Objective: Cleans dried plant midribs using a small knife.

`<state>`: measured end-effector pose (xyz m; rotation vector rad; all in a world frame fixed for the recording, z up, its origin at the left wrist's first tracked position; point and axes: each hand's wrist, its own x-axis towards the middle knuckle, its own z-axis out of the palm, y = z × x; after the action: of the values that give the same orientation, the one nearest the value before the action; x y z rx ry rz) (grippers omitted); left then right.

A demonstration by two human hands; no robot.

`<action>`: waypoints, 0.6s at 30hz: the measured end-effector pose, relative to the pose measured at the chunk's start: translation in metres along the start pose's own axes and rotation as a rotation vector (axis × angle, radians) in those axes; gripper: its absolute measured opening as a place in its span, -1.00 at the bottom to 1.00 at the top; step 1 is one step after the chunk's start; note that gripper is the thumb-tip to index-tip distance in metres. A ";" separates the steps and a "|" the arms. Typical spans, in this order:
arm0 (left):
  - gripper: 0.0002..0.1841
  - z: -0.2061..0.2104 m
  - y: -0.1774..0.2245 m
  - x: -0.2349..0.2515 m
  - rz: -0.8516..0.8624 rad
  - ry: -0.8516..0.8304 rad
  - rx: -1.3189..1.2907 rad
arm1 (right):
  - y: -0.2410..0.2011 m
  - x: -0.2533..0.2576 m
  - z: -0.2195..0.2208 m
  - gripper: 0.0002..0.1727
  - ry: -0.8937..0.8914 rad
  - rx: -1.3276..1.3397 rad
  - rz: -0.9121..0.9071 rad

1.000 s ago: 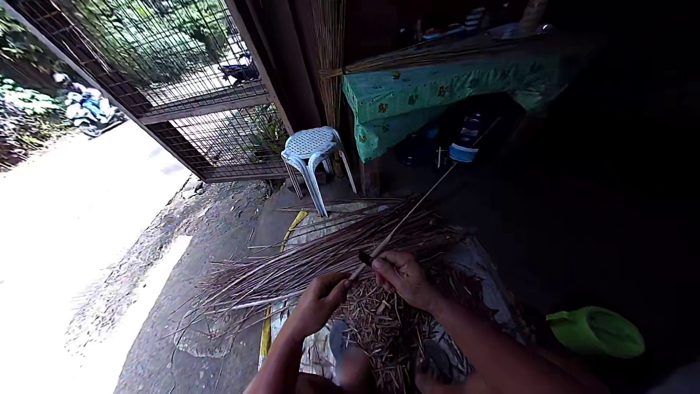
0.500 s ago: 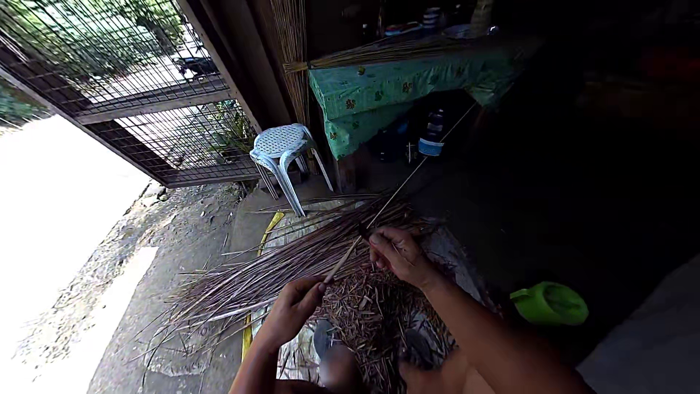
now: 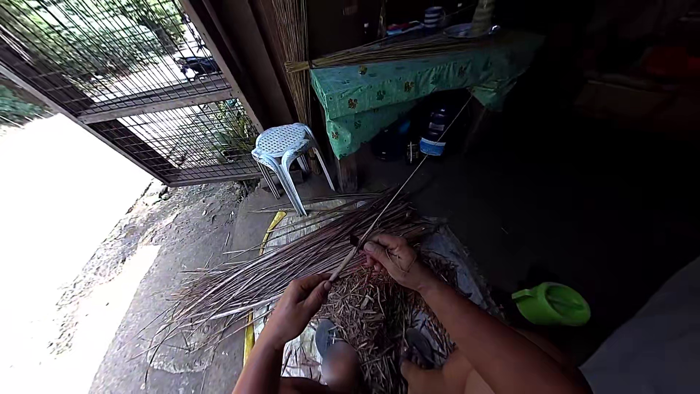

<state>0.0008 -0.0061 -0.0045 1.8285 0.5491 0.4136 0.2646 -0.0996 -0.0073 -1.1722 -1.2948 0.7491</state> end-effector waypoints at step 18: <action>-0.68 -0.003 -0.004 -0.006 -0.012 0.034 0.010 | -0.004 -0.006 0.014 -0.71 -0.207 0.142 0.184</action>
<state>-0.0063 -0.0058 -0.0080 1.8298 0.5858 0.4352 0.2494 -0.1026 -0.0072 -1.1309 -1.2900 1.1037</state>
